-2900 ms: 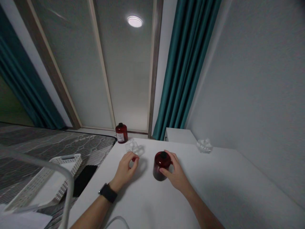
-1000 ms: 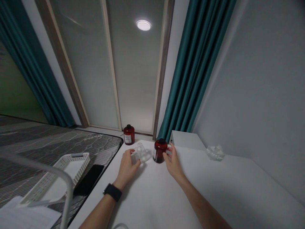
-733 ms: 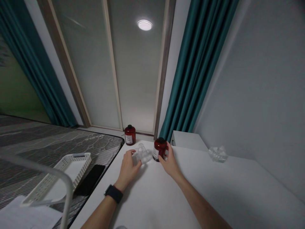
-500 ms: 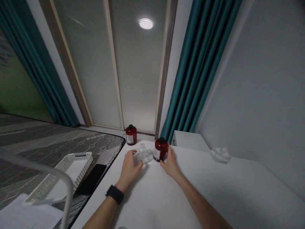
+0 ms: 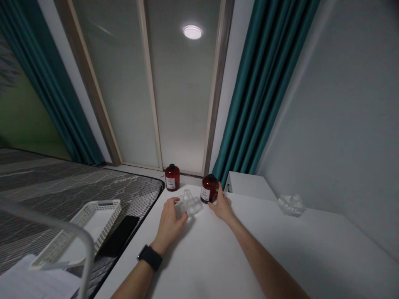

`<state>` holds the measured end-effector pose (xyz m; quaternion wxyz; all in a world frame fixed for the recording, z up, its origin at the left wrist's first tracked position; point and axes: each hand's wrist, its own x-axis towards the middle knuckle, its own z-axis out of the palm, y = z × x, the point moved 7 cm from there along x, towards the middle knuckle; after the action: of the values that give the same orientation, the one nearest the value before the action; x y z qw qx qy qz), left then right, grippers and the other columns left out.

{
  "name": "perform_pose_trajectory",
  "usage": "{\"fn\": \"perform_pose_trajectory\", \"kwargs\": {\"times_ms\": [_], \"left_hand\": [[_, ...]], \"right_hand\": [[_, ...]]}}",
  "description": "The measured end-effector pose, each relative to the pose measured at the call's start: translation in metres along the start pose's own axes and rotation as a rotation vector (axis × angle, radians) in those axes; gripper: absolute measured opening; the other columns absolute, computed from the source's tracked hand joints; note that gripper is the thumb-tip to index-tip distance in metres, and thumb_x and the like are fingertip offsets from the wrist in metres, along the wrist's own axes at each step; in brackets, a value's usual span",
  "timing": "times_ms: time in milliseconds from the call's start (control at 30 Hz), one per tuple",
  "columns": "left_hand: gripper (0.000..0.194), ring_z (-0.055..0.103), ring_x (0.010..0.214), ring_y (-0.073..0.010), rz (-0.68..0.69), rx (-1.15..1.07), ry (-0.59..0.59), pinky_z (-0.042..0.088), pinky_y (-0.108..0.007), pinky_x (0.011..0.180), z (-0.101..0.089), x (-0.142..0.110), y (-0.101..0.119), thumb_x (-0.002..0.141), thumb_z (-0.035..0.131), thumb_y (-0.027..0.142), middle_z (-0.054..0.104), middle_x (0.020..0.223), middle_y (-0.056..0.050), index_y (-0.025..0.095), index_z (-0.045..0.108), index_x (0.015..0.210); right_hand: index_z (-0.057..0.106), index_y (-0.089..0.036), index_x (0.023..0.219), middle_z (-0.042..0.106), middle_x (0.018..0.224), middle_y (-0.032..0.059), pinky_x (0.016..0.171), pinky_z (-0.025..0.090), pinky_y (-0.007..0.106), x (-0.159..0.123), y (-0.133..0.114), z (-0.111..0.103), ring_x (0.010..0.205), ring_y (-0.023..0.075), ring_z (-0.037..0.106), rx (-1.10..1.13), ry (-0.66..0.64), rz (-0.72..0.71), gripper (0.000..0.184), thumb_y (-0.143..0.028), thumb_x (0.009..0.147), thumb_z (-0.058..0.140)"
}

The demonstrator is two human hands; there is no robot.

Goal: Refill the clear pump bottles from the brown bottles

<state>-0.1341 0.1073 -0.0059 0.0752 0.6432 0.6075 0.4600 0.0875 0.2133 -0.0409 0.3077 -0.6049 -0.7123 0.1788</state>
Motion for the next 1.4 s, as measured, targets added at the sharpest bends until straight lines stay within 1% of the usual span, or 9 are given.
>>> {"fn": "perform_pose_trajectory", "kwargs": {"times_ms": [233, 367, 500, 600, 767, 1000, 1133, 1267, 1400], "left_hand": [[0.039, 0.056, 0.105, -0.0297, -0.001, -0.035, 0.005, 0.046, -0.051, 0.094, -0.002, 0.0, 0.002, 0.077, 0.06, 0.017, 0.056, 0.106, -0.009, 0.022, 0.045, 0.113], [0.041, 0.056, 0.102, -0.0282, -0.043, -0.083, -0.02, 0.046, -0.05, 0.092, 0.0, 0.0, 0.0, 0.073, 0.059, 0.014, 0.055, 0.106, -0.008, 0.021, 0.046, 0.111], [0.04, 0.055, 0.103, -0.0255, -0.014, -0.192, -0.121, 0.049, -0.044, 0.09, 0.009, -0.004, 0.006, 0.072, 0.058, 0.014, 0.054, 0.108, -0.008, 0.019, 0.048, 0.111], [0.039, 0.056, 0.108, -0.025, 0.053, -0.295, -0.217, 0.052, -0.042, 0.09, 0.015, -0.008, 0.018, 0.074, 0.06, 0.017, 0.055, 0.112, -0.008, 0.02, 0.049, 0.112], [0.045, 0.055, 0.12, -0.0272, 0.036, -0.472, -0.365, 0.052, -0.045, 0.098, 0.019, -0.013, 0.03, 0.081, 0.06, 0.022, 0.055, 0.128, -0.013, 0.021, 0.049, 0.125], [0.035, 0.061, 0.106, -0.0244, -0.021, -0.328, -0.271, 0.054, -0.041, 0.085, 0.014, -0.009, 0.021, 0.088, 0.053, 0.024, 0.059, 0.123, -0.013, 0.021, 0.051, 0.123], [0.034, 0.061, 0.102, -0.0223, 0.003, -0.282, -0.249, 0.053, -0.037, 0.08, 0.015, -0.009, 0.017, 0.088, 0.054, 0.022, 0.06, 0.119, -0.01, 0.022, 0.052, 0.122], [0.033, 0.061, 0.098, -0.0215, -0.006, -0.279, -0.207, 0.052, -0.035, 0.076, 0.013, -0.008, 0.015, 0.086, 0.054, 0.021, 0.062, 0.115, -0.009, 0.021, 0.053, 0.119], [0.03, 0.064, 0.091, -0.0207, -0.087, -0.283, -0.13, 0.052, -0.034, 0.072, 0.009, -0.004, 0.006, 0.085, 0.053, 0.025, 0.064, 0.106, -0.008, 0.02, 0.055, 0.115]], "right_hand": [[0.019, -0.019, 0.151, 0.059, 0.128, 0.0174, 0.102, 0.035, 0.056, 0.003, 0.003, -0.009, 0.123, 0.0373, 0.052, 0.032, 0.115, 0.002, 0.091, -0.018, 0.072, 0.065], [0.032, -0.014, 0.145, 0.058, 0.119, 0.0168, 0.102, 0.036, 0.056, -0.015, -0.003, -0.028, 0.115, 0.032, 0.054, 0.075, 0.199, -0.06, 0.068, -0.011, 0.078, 0.048], [0.051, -0.022, 0.131, 0.06, 0.121, 0.009, 0.101, 0.043, 0.043, -0.047, -0.035, -0.027, 0.108, 0.024, 0.057, 0.142, 0.042, -0.296, 0.057, -0.012, 0.075, 0.054], [0.044, -0.026, 0.141, 0.053, 0.138, 0.0084, 0.105, 0.042, 0.042, -0.067, -0.056, -0.023, 0.12, 0.0243, 0.053, 0.189, -0.088, -0.404, 0.072, -0.016, 0.073, 0.064], [0.041, -0.023, 0.143, 0.057, 0.129, 0.0095, 0.105, 0.042, 0.042, -0.072, -0.05, -0.024, 0.116, 0.0244, 0.055, 0.279, -0.194, -0.273, 0.074, -0.021, 0.074, 0.069], [0.047, -0.024, 0.132, 0.056, 0.131, 0.0073, 0.094, 0.048, 0.041, -0.061, 0.008, -0.055, 0.101, 0.0216, 0.059, 0.325, -0.054, -0.155, 0.061, -0.025, 0.074, 0.066], [0.047, -0.02, 0.13, 0.057, 0.129, 0.0121, 0.089, 0.05, 0.042, -0.05, 0.035, -0.065, 0.096, 0.0235, 0.058, 0.29, 0.062, -0.1, 0.062, -0.029, 0.072, 0.068], [0.046, -0.019, 0.131, 0.056, 0.125, 0.0127, 0.084, 0.052, 0.042, -0.047, 0.037, -0.064, 0.091, 0.0232, 0.058, 0.283, 0.101, -0.097, 0.065, -0.031, 0.071, 0.068], [0.048, -0.02, 0.123, 0.053, 0.112, 0.0101, 0.084, 0.051, 0.043, -0.062, 0.03, -0.081, 0.084, 0.0218, 0.055, 0.229, 0.359, -0.108, 0.051, -0.035, 0.077, 0.064]]}}
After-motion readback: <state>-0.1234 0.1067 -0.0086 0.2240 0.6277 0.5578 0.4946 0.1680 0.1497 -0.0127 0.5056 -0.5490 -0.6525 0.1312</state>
